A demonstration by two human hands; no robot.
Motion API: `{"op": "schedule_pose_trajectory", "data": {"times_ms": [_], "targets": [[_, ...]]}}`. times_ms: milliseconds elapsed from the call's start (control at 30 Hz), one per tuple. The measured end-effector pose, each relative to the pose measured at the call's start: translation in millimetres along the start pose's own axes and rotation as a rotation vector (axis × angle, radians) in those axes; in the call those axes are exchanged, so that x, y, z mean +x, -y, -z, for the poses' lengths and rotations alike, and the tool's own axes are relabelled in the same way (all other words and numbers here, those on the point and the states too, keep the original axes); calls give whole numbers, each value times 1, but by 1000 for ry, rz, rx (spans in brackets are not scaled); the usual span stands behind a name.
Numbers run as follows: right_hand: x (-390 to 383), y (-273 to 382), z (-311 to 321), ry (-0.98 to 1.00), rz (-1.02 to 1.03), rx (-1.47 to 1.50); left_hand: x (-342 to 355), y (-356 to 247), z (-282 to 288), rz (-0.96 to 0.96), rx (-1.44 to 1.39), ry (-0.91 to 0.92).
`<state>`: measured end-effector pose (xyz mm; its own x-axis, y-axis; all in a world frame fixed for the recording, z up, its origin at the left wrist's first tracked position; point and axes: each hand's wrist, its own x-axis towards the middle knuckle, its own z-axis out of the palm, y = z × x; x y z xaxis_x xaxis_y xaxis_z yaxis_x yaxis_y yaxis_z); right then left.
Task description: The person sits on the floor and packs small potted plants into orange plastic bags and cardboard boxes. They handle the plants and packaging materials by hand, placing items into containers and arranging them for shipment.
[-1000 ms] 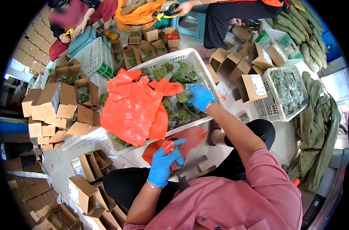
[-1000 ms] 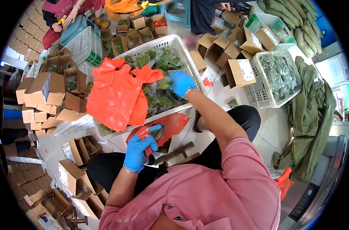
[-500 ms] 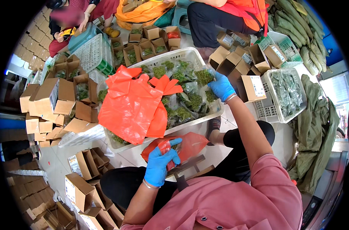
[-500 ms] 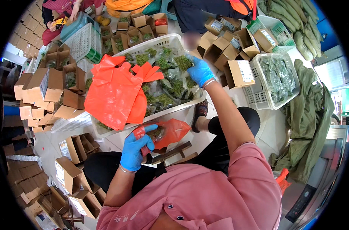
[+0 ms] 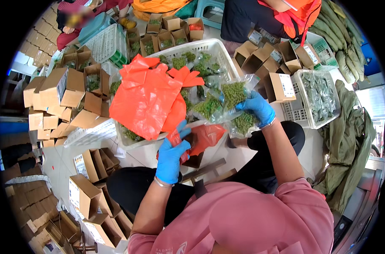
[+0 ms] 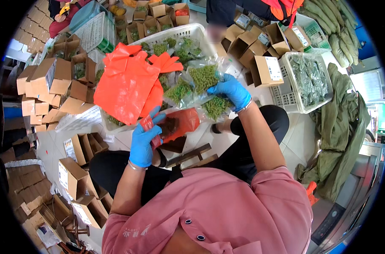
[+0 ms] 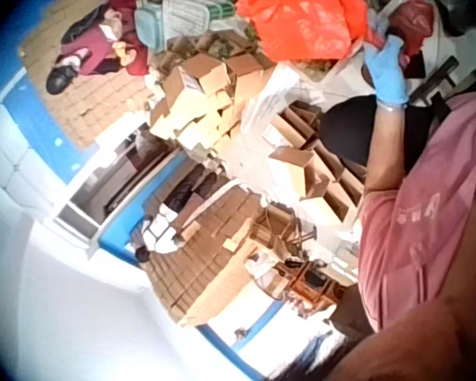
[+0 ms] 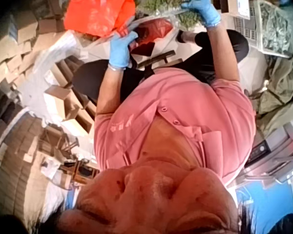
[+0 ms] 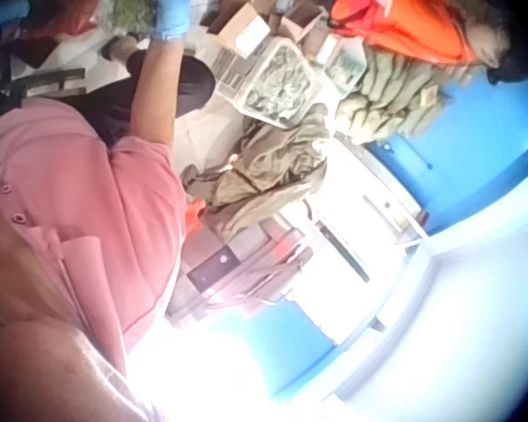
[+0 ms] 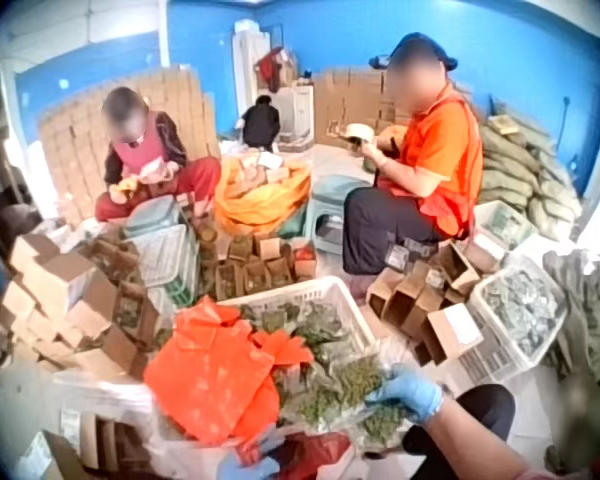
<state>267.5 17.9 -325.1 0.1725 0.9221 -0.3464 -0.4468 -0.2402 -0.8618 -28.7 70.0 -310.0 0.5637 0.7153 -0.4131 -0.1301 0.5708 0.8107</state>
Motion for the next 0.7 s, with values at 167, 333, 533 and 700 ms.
{"op": "schedule_pose_trajectory", "data": {"times_ms": [167,333,533,700], "targets": [[-38,-50,-4,50,-179,98,-5,-4,-8,-82,100,55],[-50,-114,-60,80,-377,190,-20,6,-19,-63,443,160],[-38,-211,-136,-68,39,931,-46,59,-55,-545,927,364],[-46,-190,-113,-195,-92,595,-72,41,-58,-320,830,401]]}}
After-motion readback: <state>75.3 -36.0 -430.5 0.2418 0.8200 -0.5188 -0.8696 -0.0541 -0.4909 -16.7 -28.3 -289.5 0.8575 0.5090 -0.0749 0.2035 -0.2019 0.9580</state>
